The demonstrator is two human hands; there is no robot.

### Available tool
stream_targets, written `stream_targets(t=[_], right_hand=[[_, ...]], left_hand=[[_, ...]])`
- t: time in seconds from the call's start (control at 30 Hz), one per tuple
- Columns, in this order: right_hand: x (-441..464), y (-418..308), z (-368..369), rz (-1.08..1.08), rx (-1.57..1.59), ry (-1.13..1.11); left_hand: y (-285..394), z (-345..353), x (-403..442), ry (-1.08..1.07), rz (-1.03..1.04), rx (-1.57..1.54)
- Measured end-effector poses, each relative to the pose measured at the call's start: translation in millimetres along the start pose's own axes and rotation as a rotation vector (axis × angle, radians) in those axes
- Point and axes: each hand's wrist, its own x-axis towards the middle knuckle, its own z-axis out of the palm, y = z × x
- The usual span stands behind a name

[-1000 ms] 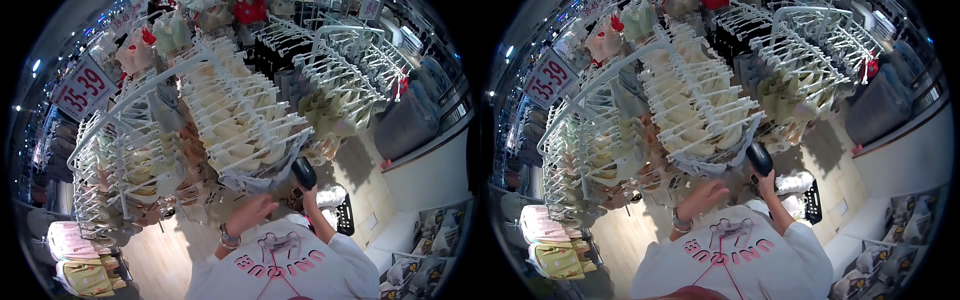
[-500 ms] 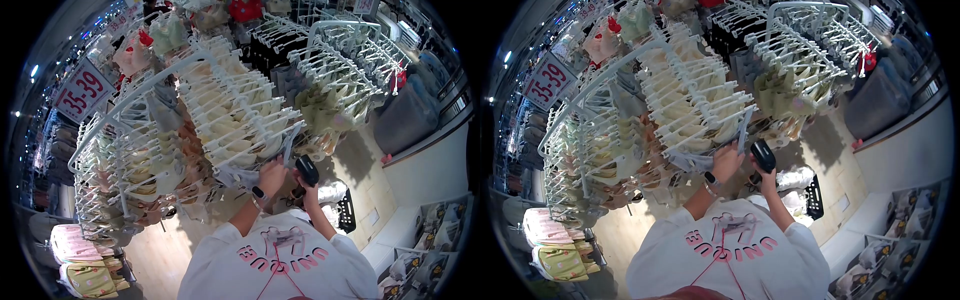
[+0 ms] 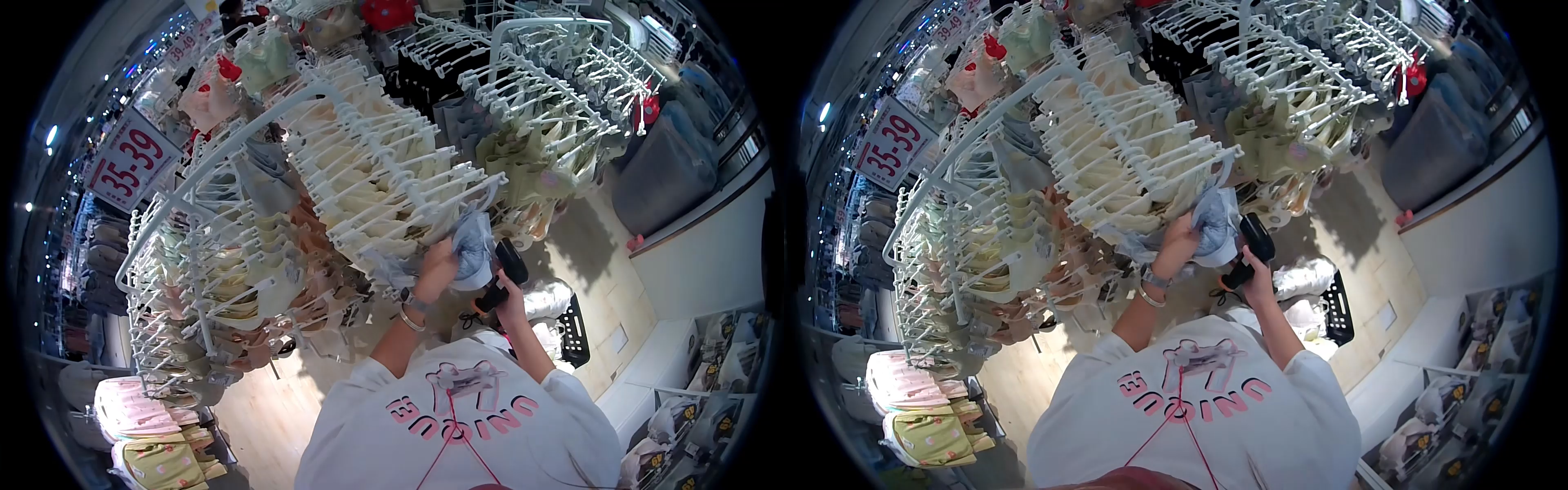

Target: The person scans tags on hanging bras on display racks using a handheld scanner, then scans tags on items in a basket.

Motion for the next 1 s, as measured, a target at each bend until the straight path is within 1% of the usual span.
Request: stream_targets(t=[0.07,0.17,0.27,0.33,0.47,0.57,0.67,0.77,0.87,0.97,1.0], right_hand=[[-7,-3,10,-0.001,0.035,-0.004],[-14,-7,16,-0.015,0.019,0.014],[-14,-5,8,-0.039,-0.007,-0.03],[-6,1,-7,-0.082,-0.048,-0.053],[-17,-10,4,-0.14,-0.024,-0.04],[-24,-14,7,-0.163,-0.043,-0.043],[-22,-4,-5,-0.174,-0.105,-0.058],[-22,5,-12,-0.18,-0.19,-0.082],[-31,1,-5,-0.182,-0.313,-0.095],[-34,-3,-3,-0.214,-0.391,-0.14],[-35,-5,-3,-0.218,-0.424,-0.137]], left_hand=[[1,3,-4,0.062,0.04,-0.096],[12,-5,-7,-0.003,0.065,-0.281],[17,-10,-9,-0.03,0.059,-0.293],[16,-13,-5,-0.093,0.004,-0.24],[7,-24,-9,-0.236,-0.059,-0.214],[16,-36,-15,-0.345,-0.113,-0.419],[23,-40,-20,-0.331,-0.108,-0.665],[36,-47,-17,-0.24,0.005,-0.092],[77,-60,-17,-0.237,-0.156,-0.002],[65,-48,-7,-0.254,-0.162,0.083],[53,-40,-4,-0.261,-0.135,0.02]])
